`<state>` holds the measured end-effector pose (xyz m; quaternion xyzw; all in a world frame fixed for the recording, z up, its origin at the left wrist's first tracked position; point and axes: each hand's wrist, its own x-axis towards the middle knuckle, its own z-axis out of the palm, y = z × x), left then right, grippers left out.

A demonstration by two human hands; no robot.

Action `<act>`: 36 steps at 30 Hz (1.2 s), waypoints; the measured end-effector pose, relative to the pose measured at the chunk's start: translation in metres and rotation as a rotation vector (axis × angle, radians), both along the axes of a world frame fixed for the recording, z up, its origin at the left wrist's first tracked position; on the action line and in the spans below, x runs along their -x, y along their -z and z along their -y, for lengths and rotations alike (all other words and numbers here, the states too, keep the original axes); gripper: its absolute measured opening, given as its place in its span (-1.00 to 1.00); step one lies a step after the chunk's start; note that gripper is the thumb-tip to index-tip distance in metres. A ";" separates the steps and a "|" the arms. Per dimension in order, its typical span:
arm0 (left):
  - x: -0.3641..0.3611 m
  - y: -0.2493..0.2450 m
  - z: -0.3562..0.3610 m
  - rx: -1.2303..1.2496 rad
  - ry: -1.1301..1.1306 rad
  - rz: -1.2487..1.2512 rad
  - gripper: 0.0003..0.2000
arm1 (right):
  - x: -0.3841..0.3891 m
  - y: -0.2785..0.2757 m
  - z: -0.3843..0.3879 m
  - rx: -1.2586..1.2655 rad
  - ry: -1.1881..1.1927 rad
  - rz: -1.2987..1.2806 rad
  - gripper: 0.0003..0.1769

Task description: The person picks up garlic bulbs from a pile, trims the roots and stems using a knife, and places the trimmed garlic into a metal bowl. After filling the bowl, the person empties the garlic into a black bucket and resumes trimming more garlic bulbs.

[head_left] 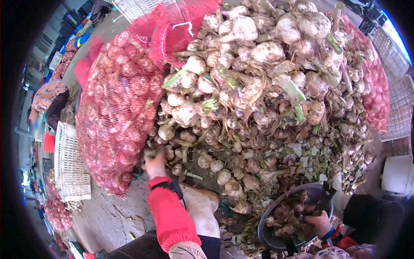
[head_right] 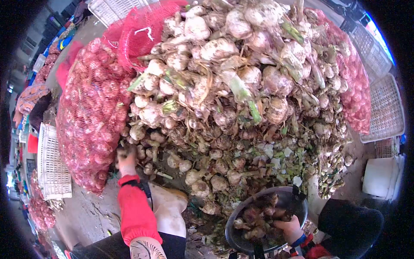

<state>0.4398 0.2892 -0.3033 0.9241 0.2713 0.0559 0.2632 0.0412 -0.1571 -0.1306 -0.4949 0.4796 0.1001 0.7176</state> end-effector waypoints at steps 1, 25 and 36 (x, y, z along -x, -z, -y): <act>-0.005 -0.004 0.017 0.057 0.051 0.068 -0.18 | -0.001 -0.002 0.000 -0.018 0.020 -0.040 -0.65; 0.386 -0.205 0.269 0.770 0.751 0.003 -0.70 | 0.064 -0.068 -0.002 0.084 -0.226 0.614 -0.58; 0.459 -0.271 0.304 0.924 0.879 -0.319 -0.30 | 0.100 -0.083 0.024 -0.247 -0.159 0.655 -0.72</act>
